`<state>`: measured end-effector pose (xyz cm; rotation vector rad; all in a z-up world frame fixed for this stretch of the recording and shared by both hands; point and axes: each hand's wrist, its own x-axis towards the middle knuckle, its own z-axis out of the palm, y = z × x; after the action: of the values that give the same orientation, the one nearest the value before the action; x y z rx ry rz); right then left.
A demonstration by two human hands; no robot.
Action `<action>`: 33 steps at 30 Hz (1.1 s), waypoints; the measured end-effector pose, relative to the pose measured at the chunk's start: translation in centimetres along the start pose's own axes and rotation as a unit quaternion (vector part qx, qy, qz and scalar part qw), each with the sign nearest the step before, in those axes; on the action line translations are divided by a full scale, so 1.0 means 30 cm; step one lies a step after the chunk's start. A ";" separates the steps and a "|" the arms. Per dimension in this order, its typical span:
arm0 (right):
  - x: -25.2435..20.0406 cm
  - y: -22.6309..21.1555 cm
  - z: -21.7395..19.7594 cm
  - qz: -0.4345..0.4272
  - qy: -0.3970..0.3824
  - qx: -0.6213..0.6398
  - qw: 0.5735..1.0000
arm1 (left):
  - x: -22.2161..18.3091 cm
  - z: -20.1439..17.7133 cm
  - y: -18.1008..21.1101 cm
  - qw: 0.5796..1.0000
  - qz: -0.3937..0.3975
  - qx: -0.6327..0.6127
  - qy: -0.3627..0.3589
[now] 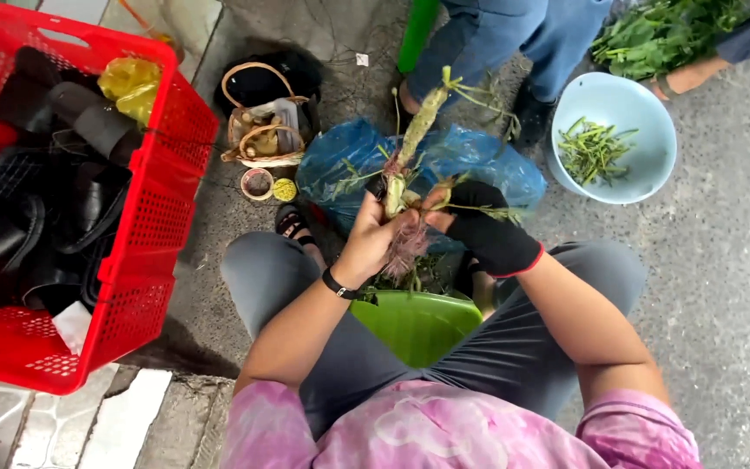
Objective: A person is sitting on a stool, using a small knife to cut and snap green vegetable stalks into smaller pieces, placing them into a blue plastic bag and a white bowl.
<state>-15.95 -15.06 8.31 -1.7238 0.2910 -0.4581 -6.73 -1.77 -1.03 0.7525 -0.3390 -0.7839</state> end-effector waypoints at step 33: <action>0.025 -0.117 -0.100 0.046 -0.142 0.055 0.987 | -0.012 -0.003 0.071 0.990 -0.124 -0.031 -0.062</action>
<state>-16.85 -17.31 12.32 -1.6358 0.1350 -0.1537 -5.84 -0.45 0.42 0.6978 -0.3344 -1.0745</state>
